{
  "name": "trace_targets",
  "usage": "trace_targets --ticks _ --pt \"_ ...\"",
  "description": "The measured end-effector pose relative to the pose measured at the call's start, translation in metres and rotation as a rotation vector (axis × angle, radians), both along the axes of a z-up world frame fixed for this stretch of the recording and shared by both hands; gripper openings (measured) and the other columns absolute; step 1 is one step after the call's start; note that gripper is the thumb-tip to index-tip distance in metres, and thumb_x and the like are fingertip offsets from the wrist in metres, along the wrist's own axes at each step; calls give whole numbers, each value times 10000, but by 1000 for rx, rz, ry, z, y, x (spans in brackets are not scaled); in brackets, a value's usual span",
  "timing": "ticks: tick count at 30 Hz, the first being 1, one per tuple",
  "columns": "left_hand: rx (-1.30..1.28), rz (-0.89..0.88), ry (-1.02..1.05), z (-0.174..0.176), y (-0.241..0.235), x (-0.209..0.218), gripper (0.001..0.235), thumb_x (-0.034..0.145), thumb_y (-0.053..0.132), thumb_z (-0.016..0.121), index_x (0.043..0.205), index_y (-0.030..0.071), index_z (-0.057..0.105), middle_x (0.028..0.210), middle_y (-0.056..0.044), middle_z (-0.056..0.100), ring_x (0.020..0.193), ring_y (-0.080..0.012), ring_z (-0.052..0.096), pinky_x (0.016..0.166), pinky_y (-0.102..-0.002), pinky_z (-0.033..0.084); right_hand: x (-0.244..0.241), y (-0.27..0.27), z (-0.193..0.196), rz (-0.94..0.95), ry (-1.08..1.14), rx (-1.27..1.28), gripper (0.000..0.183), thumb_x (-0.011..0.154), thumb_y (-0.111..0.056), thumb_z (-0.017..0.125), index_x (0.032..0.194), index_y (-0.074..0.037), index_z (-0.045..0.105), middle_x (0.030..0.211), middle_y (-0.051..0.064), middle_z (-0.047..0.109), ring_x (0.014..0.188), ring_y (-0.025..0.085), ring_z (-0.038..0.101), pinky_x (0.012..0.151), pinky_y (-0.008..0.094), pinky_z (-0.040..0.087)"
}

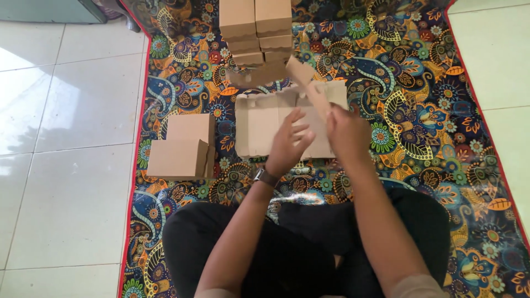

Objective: The person assembles flat-packed cardboard boxes by hand. They fold the side flaps, tuck tabs into slots, and close the boxes, stacking completed units to the left.

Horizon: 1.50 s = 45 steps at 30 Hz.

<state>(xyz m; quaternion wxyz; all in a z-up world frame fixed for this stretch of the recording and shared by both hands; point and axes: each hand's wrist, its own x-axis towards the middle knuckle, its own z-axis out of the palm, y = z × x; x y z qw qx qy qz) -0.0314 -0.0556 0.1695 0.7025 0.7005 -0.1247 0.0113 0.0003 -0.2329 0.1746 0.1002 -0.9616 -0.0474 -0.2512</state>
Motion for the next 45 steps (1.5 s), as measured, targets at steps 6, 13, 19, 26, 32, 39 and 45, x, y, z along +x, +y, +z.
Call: trace_targets --ticks 6,13,19,26,32,39,45 --pt "-216 17 518 2 12 10 882 1020 375 586 1654 199 -1 1504 -242 368 891 -186 458 508 -191 377 -47 72 61 459 653 -76 352 884 -199 635 1224 -128 689 1254 174 692 1299 414 548 1109 483 446" --pt "16 329 573 -229 97 53 430 1000 106 523 1410 -18 562 1167 -286 692 1147 -382 662 990 -487 561 -25 64 -56 626 1105 379 852 854 -48 542 1635 -30 202 1713 192 80 1557 397 138 1286 462 182" --pt "32 430 661 -286 74 56 718 770 193 926 1347 -4 548 944 -164 710 927 -273 701 855 -446 593 4 31 -133 548 686 237 542 934 -169 609 1418 66 541 1418 330 552 1406 471 456 1216 537 326" --pt "611 363 558 -233 55 46 437 838 309 725 1237 162 624 1000 -74 752 1069 -292 715 907 -451 588 35 -22 -155 -371 513 200 578 816 -230 723 1344 -64 556 1325 182 511 1233 409 511 920 543 501" --pt "899 280 192 -187 39 30 374 861 134 625 1226 74 568 1070 -133 676 1008 -337 711 835 -463 598 35 -18 -141 -316 465 388 355 914 -126 635 1262 -64 600 1138 156 656 1081 386 676 858 527 570" --pt "823 605 146 -144 30 22 518 866 46 446 1383 79 468 1084 -193 640 832 -454 708 709 -537 596 14 16 -59 58 259 605 493 965 7 548 1457 21 510 1241 290 607 1173 511 599 994 586 508" --pt "687 551 427 -155 41 10 552 884 56 356 1424 144 435 1299 -125 592 1047 -425 685 929 -508 571 39 -6 -150 -147 674 478 827 783 -160 783 1511 15 429 1341 269 559 1261 462 585 999 542 560"
